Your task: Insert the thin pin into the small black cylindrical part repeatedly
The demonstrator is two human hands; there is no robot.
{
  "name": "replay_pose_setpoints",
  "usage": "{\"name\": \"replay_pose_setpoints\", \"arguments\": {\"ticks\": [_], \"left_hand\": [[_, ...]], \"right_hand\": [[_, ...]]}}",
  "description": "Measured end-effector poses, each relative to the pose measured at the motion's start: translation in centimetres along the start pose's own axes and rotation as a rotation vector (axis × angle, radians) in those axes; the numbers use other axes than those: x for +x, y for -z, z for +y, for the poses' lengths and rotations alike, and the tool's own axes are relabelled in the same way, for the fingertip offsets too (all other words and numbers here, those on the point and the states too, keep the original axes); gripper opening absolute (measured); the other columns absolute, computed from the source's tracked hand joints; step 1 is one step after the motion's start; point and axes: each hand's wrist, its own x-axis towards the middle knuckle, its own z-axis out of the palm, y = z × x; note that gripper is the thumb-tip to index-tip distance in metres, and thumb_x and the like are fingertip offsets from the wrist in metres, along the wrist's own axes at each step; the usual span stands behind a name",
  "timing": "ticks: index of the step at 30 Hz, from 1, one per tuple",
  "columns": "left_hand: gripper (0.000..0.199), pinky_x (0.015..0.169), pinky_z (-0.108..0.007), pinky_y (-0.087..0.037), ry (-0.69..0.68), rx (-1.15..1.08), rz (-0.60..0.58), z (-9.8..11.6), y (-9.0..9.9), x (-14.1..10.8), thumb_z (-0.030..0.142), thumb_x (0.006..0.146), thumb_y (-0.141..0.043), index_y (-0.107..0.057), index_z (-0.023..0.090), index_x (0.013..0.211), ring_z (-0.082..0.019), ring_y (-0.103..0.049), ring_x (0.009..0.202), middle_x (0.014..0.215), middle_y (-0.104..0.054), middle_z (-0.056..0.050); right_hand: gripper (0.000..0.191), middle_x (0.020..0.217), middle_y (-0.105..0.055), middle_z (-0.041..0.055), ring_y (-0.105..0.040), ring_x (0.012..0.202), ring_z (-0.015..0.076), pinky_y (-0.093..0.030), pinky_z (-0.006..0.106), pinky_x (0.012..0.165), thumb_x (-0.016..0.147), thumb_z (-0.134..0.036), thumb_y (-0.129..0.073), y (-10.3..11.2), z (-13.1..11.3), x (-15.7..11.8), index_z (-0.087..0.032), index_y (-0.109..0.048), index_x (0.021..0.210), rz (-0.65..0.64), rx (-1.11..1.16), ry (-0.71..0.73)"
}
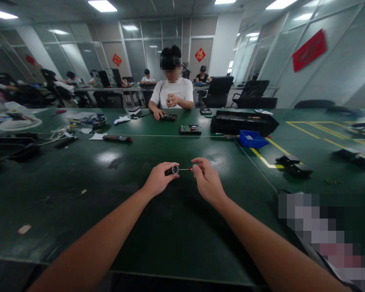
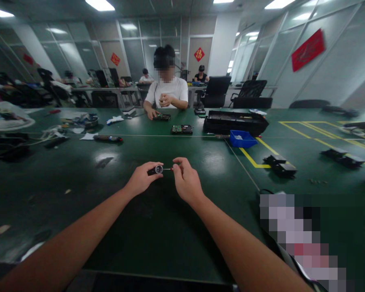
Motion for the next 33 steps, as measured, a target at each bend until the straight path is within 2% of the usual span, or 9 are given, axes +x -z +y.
{"name": "replay_pose_setpoints", "arguments": {"ticks": [3, 6, 9, 12, 15, 18, 27, 33], "left_hand": [[0.039, 0.104, -0.043, -0.043, 0.008, 0.011, -0.004, 0.3, 0.0, -0.1, 0.026, 0.082, -0.075, -0.068, 0.027, 0.12, -0.024, -0.06, 0.116, 0.121, -0.069, -0.004], [0.04, 0.104, -0.042, -0.044, 0.003, 0.034, -0.01, 0.8, 0.0, -0.1, 0.026, 0.083, -0.074, -0.067, 0.027, 0.122, -0.024, -0.061, 0.115, 0.121, -0.069, -0.004], [0.04, 0.104, -0.043, -0.043, -0.065, 0.083, -0.007, 1.1, 0.2, 0.0, 0.026, 0.084, -0.074, -0.066, 0.026, 0.123, -0.024, -0.06, 0.116, 0.122, -0.068, -0.005], [0.04, 0.109, -0.047, -0.036, -0.149, 0.165, -0.044, 1.1, 0.3, 0.1, 0.027, 0.085, -0.073, -0.065, 0.028, 0.124, -0.024, -0.058, 0.118, 0.124, -0.068, -0.004], [0.038, 0.114, -0.054, -0.026, -0.123, 0.207, -0.07, 1.0, 0.3, 0.2, 0.029, 0.087, -0.071, -0.064, 0.029, 0.124, -0.025, -0.057, 0.121, 0.125, -0.067, -0.004], [0.038, 0.114, -0.054, -0.026, -0.076, 0.193, -0.09, 0.8, 0.1, 0.2, 0.03, 0.086, -0.071, -0.064, 0.03, 0.124, -0.025, -0.057, 0.12, 0.125, -0.067, -0.003], [0.04, 0.104, -0.043, -0.039, -0.041, 0.153, -0.096, 1.2, 0.2, 0.0, 0.033, 0.085, -0.073, -0.065, 0.028, 0.124, -0.023, -0.06, 0.112, 0.121, -0.069, -0.002], [0.043, 0.103, -0.045, -0.038, -0.006, 0.165, -0.093, 1.8, 0.4, 0.0, 0.035, 0.087, -0.071, -0.064, 0.028, 0.128, -0.025, -0.061, 0.11, 0.122, -0.07, -0.003]], "right_hand": [[0.024, 0.087, -0.071, 0.0056, -0.067, 0.077, 0.0198, -0.053, 0.035, 0.073, 0.093, -0.041, -0.055, -0.3, 0.4, 0.3, -0.021, -0.061, 0.106, 0.068, 0.194, -0.049], [0.028, 0.086, -0.07, 0.0061, -0.067, 0.077, 0.0191, -0.054, 0.036, 0.076, 0.093, -0.045, -0.055, -0.7, 1.1, 0.6, -0.019, -0.063, 0.098, 0.107, 0.337, -0.112], [0.031, 0.086, -0.068, 0.0056, -0.066, 0.076, 0.0186, -0.056, 0.036, 0.076, 0.092, -0.049, -0.055, -1.0, 1.9, 1.0, -0.019, -0.063, 0.097, 0.161, 0.478, -0.188], [0.029, 0.081, -0.066, 0.0045, -0.064, 0.07, 0.0178, -0.057, 0.036, 0.072, 0.09, -0.049, -0.056, -1.1, 2.6, 1.3, -0.02, -0.062, 0.091, 0.186, 0.607, -0.302], [0.027, 0.075, -0.063, 0.0032, -0.061, 0.064, 0.0167, -0.057, 0.035, 0.065, 0.09, -0.047, -0.057, -0.8, 2.9, 1.4, -0.021, -0.061, 0.085, 0.228, 0.628, -0.391], [0.025, 0.079, -0.064, 0.0034, -0.061, 0.068, 0.0163, -0.056, 0.033, 0.066, 0.091, -0.045, -0.057, -0.5, 2.9, 1.3, -0.02, -0.063, 0.088, 0.252, 0.548, -0.346], [0.026, 0.079, -0.066, 0.0015, -0.062, 0.071, 0.016, -0.053, 0.032, 0.069, 0.09, -0.046, -0.06, -0.9, 2.3, 1.1, -0.02, -0.063, 0.092, 0.187, 0.534, -0.236], [0.028, 0.083, -0.067, 0.0034, -0.064, 0.074, 0.0179, -0.053, 0.034, 0.072, 0.093, -0.047, -0.056, -0.5, 1.5, 0.9, -0.02, -0.062, 0.095, 0.18, 0.426, -0.168]]}}
